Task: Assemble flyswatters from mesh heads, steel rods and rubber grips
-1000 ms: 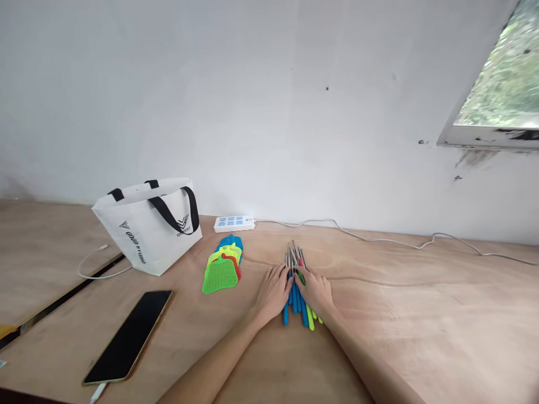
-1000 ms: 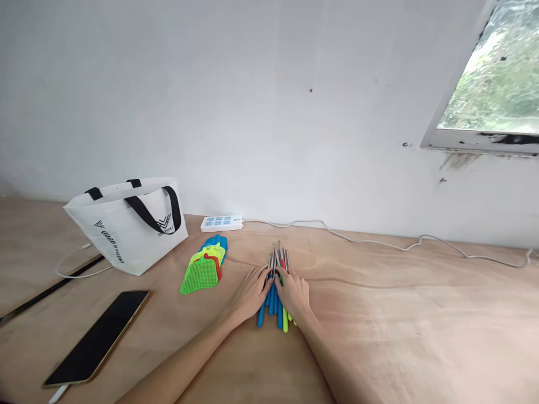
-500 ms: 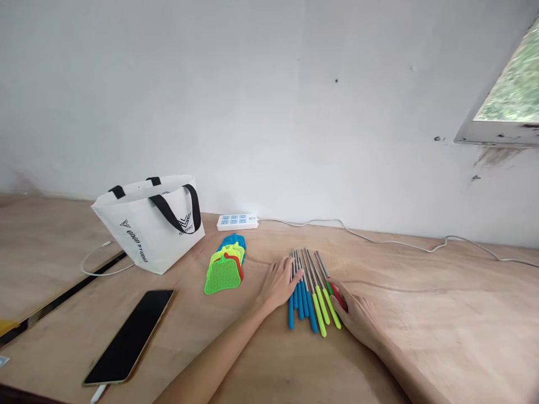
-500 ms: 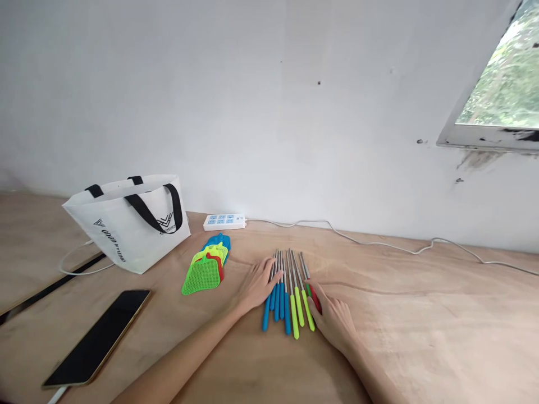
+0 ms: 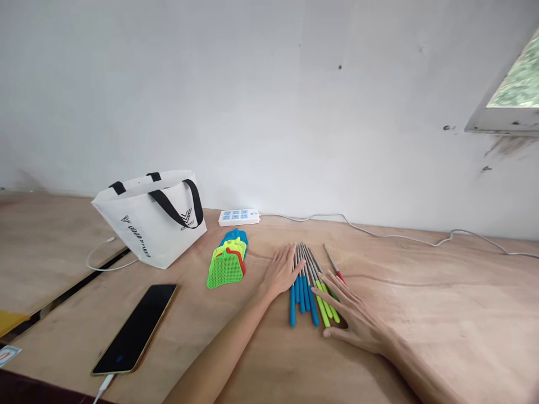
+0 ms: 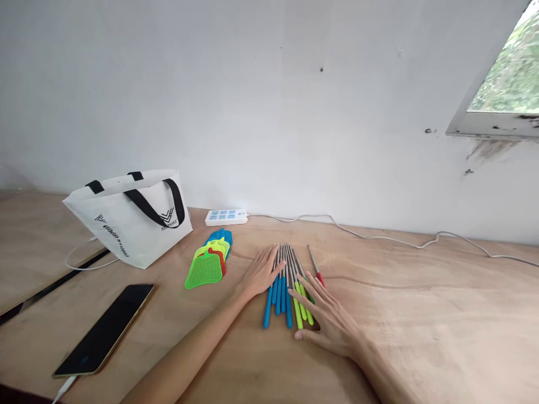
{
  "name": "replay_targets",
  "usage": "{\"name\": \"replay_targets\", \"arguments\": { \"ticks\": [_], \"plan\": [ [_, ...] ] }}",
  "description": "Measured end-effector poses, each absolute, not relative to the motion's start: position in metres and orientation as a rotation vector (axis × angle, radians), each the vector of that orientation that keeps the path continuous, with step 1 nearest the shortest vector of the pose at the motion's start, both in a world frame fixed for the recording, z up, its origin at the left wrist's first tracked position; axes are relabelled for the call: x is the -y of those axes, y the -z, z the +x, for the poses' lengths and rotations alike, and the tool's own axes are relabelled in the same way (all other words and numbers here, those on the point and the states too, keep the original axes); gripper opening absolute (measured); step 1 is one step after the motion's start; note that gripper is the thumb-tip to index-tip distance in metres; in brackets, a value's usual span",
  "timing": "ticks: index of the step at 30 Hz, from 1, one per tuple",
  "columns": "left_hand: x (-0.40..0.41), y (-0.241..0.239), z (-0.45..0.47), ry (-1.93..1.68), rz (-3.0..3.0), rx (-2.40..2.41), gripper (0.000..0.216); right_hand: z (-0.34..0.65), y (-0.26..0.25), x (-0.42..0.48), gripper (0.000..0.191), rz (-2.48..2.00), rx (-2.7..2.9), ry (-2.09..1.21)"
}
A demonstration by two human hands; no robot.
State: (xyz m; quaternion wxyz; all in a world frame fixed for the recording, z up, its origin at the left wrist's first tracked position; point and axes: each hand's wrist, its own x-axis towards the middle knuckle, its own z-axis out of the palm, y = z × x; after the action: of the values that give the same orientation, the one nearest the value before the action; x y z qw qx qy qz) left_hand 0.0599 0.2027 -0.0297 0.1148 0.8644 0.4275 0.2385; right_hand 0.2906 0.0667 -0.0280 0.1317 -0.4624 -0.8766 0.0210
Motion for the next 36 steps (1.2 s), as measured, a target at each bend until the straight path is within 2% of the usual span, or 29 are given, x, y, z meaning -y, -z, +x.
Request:
{"name": "replay_targets", "arguments": {
  "ticks": [5, 13, 17, 20, 22, 25, 27, 30, 36],
  "plan": [
    [-0.203, 0.029, 0.061, -0.648, 2.583, -1.238, 0.058, 0.276, 0.030, -0.079, 0.088, -1.478, 2.426, 0.037],
    [-0.200, 0.026, 0.061, -0.798, 2.546, -1.213, 0.038, 0.272, 0.030, -0.087, 0.075, -1.581, 2.322, -0.229],
    [-0.201, 0.026, 0.061, -0.898, 2.443, -1.209, 0.036, 0.273, 0.030, -0.091, 0.079, -1.513, 2.332, -0.277],
    [-0.188, 0.018, 0.047, -0.899, 2.398, -1.106, 0.041, 0.281, 0.031, -0.089, 0.087, -1.464, 2.385, -0.395],
    [-0.175, 0.011, 0.028, -0.756, 2.475, -0.924, 0.048, 0.289, 0.030, -0.087, 0.092, -1.433, 2.414, -0.453],
    [-0.156, 0.004, 0.001, -0.477, 2.637, -0.661, 0.093, 0.294, 0.026, -0.087, 0.090, -1.387, 2.469, -0.413],
    [-0.150, 0.003, -0.008, -0.382, 2.683, -0.589, 0.108, 0.293, 0.022, -0.091, 0.081, -1.341, 2.524, -0.358],
    [-0.149, 0.006, -0.008, -0.381, 2.665, -0.658, 0.106, 0.286, 0.018, -0.097, 0.071, -1.325, 2.546, -0.321],
    [-0.151, 0.011, 0.000, -0.395, 2.647, -0.734, 0.088, 0.276, 0.019, -0.096, 0.066, -1.422, 2.483, -0.327]
  ]
}}
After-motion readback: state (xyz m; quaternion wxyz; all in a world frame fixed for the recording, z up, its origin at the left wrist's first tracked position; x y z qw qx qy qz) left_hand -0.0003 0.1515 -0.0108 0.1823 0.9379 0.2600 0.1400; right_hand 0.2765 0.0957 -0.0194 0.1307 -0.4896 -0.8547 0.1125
